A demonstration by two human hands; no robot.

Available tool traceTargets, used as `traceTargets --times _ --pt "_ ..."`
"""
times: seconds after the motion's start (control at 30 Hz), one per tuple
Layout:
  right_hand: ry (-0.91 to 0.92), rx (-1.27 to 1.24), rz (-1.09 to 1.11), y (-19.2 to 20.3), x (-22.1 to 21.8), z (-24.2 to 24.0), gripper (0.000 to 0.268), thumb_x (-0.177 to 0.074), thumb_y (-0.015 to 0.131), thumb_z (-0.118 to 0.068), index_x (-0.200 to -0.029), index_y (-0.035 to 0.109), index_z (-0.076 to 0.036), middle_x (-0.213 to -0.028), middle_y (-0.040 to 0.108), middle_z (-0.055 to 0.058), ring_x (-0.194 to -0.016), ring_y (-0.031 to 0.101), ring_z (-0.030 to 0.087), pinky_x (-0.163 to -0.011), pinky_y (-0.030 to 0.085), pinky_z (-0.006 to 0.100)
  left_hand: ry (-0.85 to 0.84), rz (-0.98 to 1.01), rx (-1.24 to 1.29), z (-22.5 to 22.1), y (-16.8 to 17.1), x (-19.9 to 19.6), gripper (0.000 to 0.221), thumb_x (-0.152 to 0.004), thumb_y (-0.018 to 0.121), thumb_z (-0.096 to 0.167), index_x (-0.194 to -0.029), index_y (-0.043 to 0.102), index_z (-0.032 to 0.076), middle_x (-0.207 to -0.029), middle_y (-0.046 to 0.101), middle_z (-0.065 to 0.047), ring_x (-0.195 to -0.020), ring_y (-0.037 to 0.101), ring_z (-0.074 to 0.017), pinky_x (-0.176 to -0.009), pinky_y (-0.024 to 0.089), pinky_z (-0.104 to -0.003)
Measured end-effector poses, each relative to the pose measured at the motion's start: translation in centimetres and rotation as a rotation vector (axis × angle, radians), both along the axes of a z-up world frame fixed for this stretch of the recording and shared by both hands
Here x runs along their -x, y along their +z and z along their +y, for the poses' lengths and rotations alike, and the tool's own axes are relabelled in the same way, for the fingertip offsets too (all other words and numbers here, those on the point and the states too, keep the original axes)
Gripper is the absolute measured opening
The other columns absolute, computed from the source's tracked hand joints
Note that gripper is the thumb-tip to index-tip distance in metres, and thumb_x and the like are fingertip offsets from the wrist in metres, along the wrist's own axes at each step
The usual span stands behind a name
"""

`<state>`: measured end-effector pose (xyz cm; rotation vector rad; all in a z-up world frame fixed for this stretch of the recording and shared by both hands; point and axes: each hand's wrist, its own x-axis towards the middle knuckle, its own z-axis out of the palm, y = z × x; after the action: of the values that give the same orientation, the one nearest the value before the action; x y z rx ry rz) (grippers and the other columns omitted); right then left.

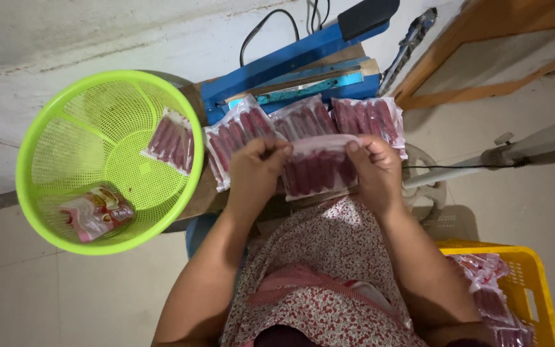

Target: The person repeatedly picks vacuum-sealed meat packages from a green basket, places them on a blue impulse sealer, presses the handle to seal, and stacks the sealed packages on the table. The process continues until the basket is nearly empty.

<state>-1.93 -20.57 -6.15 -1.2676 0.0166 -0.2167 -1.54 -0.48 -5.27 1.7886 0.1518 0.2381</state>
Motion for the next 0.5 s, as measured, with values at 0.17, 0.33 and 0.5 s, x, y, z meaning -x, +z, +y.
traceTargets --times 0.17,0.33,0.5 --pt "-0.058 0.775 -0.051 0.6 -4.7 -0.5 0.025 -0.098 0.076 -0.029 -0.106 0.075 -0.006 -0.077 0.068 0.021 -0.076 0.067 0.036 -0.069 0.049 0.048 0.047 0.054 -0.104 0.5 -1.3 -5.2 0.01 -0.084 0.076 0.023 -0.089 0.08 0.016 -0.074 0.075 -0.003 -0.073 0.068 -0.0132 -0.072 0.057 -0.036" --pt "-0.091 0.991 0.014 -3.9 -13.6 -0.1 0.026 -0.091 0.077 -0.039 -0.106 0.077 -0.017 -0.086 0.074 0.011 -0.09 0.073 0.037 -0.076 0.055 0.048 0.145 0.171 -0.308 1.6 -2.0 -10.7 0.03 -0.084 0.078 0.027 -0.11 0.068 0.017 -0.094 0.077 -0.009 -0.094 0.074 -0.0321 -0.083 0.057 -0.046" --pt "-0.094 1.047 -0.048 -6.2 -18.1 1.1 0.021 -0.092 0.076 -0.036 -0.098 0.075 -0.016 -0.081 0.072 0.01 -0.087 0.073 0.035 -0.074 0.057 0.048 0.155 0.136 -0.581 0.3 -2.8 -11.0 0.021 -0.098 0.06 0.026 -0.115 0.057 0.016 -0.103 0.07 -0.016 -0.1 0.072 -0.04 -0.091 0.058 -0.054"
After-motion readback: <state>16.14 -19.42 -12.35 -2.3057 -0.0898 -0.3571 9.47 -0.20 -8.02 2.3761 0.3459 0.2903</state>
